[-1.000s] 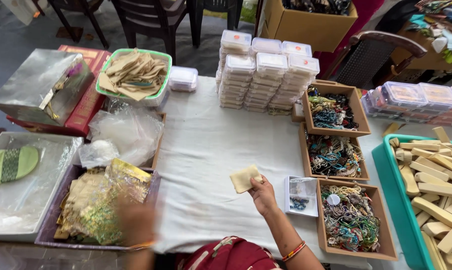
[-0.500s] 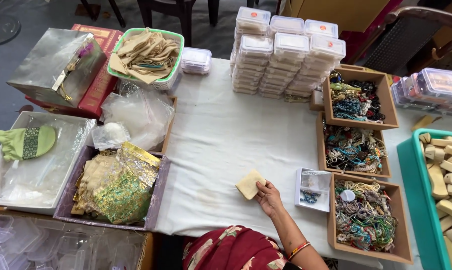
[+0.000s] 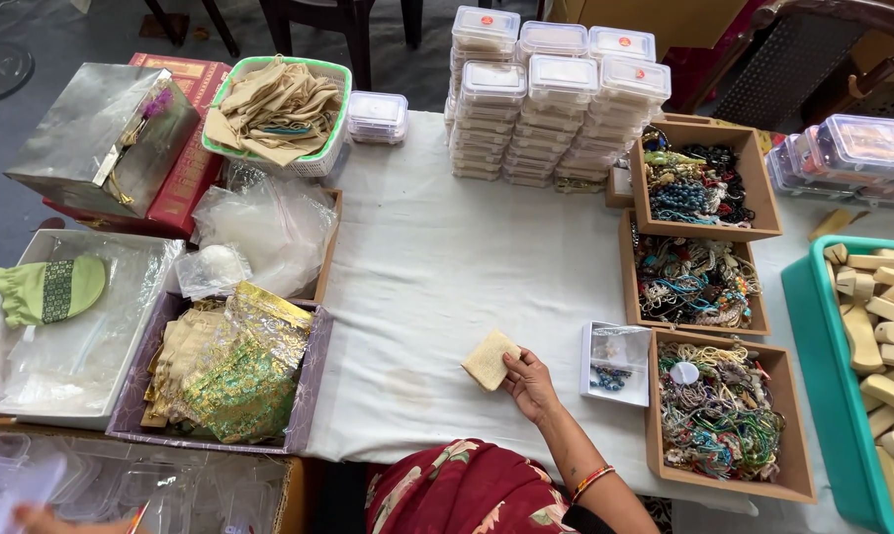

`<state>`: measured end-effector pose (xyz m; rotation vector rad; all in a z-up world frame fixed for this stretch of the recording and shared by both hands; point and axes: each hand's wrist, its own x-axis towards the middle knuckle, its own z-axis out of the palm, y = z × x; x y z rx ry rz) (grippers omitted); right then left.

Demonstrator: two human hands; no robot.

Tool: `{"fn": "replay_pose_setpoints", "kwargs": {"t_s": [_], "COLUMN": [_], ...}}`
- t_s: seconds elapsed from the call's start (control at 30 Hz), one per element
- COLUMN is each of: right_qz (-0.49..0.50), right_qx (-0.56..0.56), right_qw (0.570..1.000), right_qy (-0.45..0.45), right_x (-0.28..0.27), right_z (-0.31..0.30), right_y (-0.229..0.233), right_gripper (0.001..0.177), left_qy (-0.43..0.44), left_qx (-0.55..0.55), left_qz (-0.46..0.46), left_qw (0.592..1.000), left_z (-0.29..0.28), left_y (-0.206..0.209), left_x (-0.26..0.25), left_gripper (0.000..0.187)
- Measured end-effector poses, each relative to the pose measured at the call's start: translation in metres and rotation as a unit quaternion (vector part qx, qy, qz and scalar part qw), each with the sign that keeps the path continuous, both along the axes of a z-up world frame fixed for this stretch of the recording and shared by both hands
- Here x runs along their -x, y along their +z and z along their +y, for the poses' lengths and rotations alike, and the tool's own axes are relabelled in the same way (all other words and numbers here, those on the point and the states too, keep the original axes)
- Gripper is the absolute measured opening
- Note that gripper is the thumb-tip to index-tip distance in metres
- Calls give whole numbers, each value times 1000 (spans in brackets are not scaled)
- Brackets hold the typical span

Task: The person arranges a beaded necklace on a white tablecloth, then places it into a small plastic bag. They fold a beige paper pouch and place the bagged necklace inside, followed by a clear plastic lid. The person repeats the process with a second necklace, arranging it on the table, bagging it, and placing it into another paper pouch.

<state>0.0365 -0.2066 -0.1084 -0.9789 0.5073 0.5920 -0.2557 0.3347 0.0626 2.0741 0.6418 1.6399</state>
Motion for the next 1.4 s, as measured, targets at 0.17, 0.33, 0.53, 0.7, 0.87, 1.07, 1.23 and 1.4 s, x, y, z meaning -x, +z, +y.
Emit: {"fn": "replay_pose_setpoints", "kwargs": {"t_s": [0.17,0.33,0.53,0.7,0.87,1.07,1.23,1.4], "right_qz": [-14,-15,-55,-158,-225,-213,-213,-222], "right_qx": [-8,-34,-31,13,49,20,41,56], "right_qw": [1000,999,997,985,973,977,976,971], "right_qy": [4,-13,-52,-69,-29,-21,-33,-76], "right_x": [2,8,11,-4,-29,-27,-18,-14], "right_z": [2,-3,-22,-26,4,34,27,4], "right_y": [9,5,19,49,60,85,92,81], "right_gripper": [40,38,37,36,31,28,28,30], "left_qy": [-41,-368,-461,-403,-377,-403,-379,-412], "left_qx": [17,179,279,195,25,-137,-405,-508], "left_qz": [-80,91,256,382,516,342,399,527], "left_qw": [996,908,802,808,769,838,731,543], "left_z": [-64,-215,-278,-283,-289,-288,-306,-334], "left_y": [-57,-67,-156,-187,-179,-158,-160,-134], "left_x": [-128,-250,-291,-286,-286,-289,-328,-366], "left_gripper": [72,87,93,114,100,46,51,48]}}
